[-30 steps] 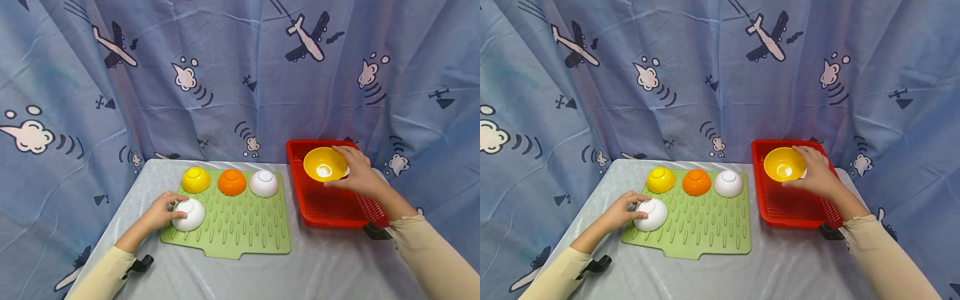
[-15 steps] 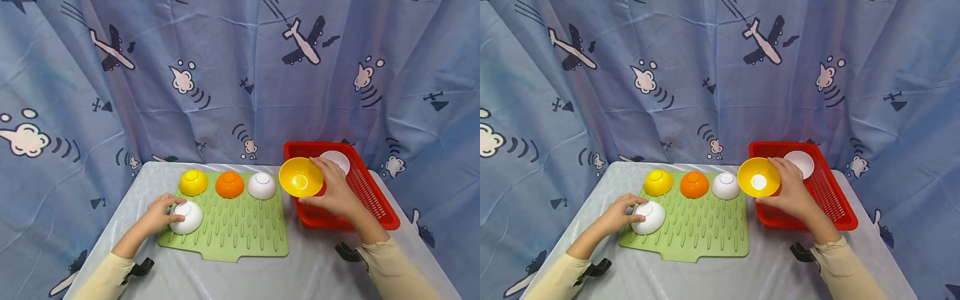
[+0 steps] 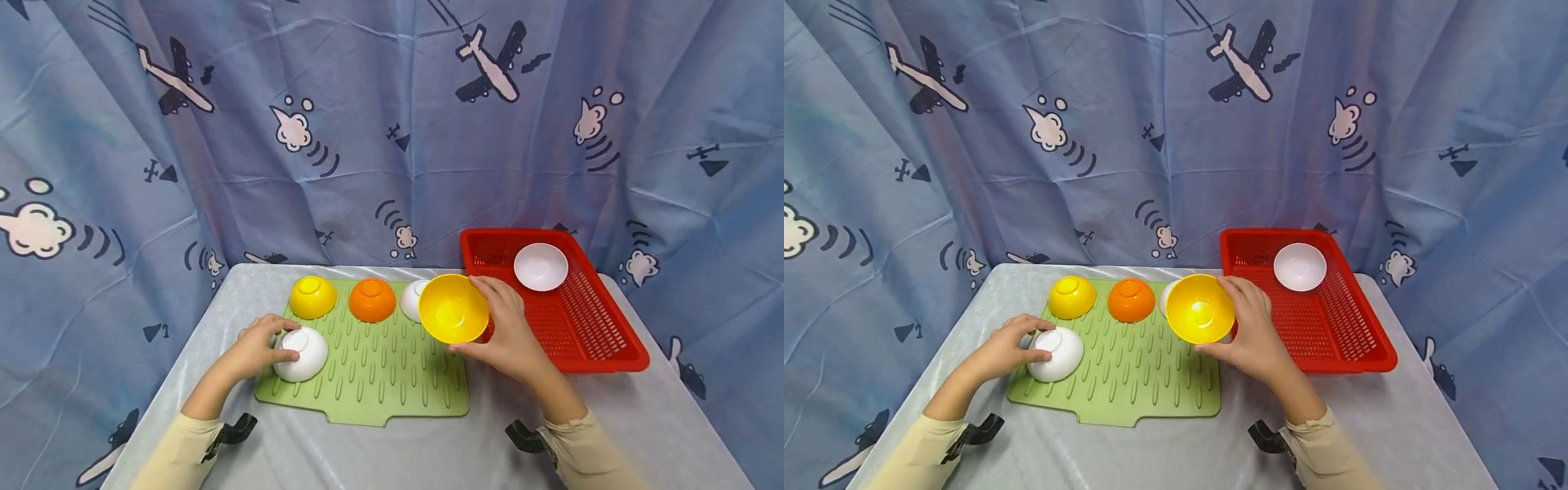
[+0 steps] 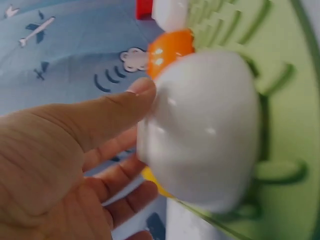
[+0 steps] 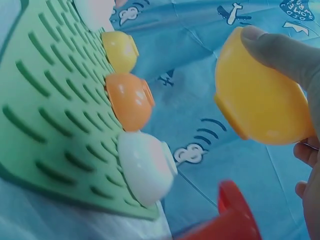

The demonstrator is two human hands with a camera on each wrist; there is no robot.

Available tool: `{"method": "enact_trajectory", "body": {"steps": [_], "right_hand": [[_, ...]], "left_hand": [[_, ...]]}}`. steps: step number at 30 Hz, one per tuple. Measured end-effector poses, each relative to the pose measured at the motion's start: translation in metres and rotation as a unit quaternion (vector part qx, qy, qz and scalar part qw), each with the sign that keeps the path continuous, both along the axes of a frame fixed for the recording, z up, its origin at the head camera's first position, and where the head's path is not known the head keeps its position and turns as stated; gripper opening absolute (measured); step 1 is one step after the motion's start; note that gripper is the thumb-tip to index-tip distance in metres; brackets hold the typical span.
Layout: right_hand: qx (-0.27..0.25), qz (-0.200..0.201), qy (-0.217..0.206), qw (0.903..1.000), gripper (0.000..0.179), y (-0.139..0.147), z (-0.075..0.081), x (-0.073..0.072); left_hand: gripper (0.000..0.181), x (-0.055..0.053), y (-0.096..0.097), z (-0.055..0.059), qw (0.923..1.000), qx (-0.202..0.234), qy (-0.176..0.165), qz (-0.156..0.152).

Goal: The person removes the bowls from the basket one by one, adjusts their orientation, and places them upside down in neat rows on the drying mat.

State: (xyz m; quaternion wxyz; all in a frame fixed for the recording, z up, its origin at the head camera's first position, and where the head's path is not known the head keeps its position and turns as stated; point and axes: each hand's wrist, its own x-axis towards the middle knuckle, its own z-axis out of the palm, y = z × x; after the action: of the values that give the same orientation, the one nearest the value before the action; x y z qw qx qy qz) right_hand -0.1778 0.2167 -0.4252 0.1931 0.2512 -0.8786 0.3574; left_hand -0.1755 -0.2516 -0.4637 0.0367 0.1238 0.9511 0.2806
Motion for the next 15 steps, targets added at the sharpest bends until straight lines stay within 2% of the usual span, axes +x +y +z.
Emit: {"method": "enact_trajectory", "body": {"steps": [4, 9, 12, 15], "right_hand": [[-0.007, 0.004, -0.019, 0.9998, 0.116, -0.012, -0.005, 0.007], [-0.009, 0.006, -0.034, 0.9994, 0.117, -0.022, -0.010, 0.013], [-0.013, 0.015, -0.034, 0.9992, 0.118, -0.025, -0.011, 0.016], [-0.015, 0.023, -0.031, 0.9991, 0.118, -0.027, -0.013, 0.017]], "left_hand": [[0.055, 0.001, 0.010, 0.011, 0.9999, 0.010, 0.010, 0.005], [0.057, 0.001, 0.035, 0.027, 0.9946, 0.101, 0.022, -0.012], [0.054, 0.003, 0.055, 0.035, 0.9841, 0.173, 0.020, -0.033], [0.048, 0.008, 0.079, 0.043, 0.9682, 0.245, 0.007, -0.053]]}}
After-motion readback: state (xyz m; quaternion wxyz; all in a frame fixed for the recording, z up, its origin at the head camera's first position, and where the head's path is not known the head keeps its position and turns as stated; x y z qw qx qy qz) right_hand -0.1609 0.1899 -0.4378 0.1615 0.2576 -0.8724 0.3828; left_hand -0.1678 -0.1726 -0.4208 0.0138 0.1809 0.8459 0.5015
